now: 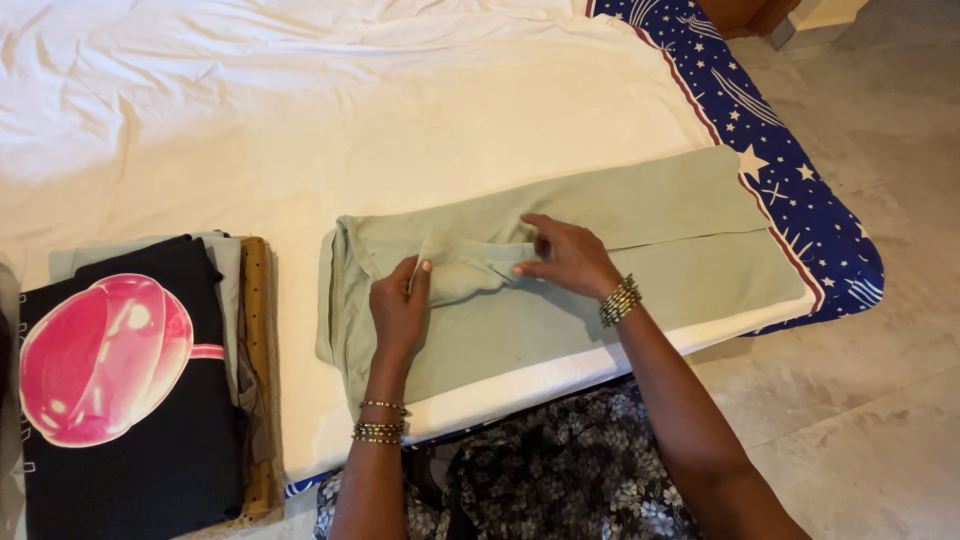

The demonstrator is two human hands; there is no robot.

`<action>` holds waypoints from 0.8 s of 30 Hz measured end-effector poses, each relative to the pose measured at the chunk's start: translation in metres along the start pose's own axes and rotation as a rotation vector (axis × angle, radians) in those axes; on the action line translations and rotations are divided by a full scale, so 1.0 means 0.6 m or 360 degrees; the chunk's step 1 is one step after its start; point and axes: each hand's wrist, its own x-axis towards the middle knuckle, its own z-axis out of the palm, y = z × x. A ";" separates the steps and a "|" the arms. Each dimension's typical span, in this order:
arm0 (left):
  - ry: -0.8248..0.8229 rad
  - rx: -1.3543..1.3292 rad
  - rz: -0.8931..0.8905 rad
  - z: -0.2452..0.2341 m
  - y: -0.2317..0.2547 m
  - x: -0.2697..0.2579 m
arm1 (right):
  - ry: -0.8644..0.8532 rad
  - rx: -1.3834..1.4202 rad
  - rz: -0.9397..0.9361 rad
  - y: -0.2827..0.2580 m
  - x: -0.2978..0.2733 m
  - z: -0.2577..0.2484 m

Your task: The person folds a light green polo shirt on a bed, smoothing the fabric by hand and folding the sleeves and body into a rectangle.

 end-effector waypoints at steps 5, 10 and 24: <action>0.0036 -0.0585 -0.0066 0.001 -0.003 0.006 | 0.0006 0.0860 -0.0051 0.084 0.019 0.032; 0.0199 -0.0256 0.0117 -0.001 -0.002 0.003 | 0.0263 0.1780 -0.0198 0.082 0.043 0.038; 0.0397 0.0447 0.0080 0.003 -0.009 0.017 | 0.0663 0.0180 0.0190 0.054 0.063 0.097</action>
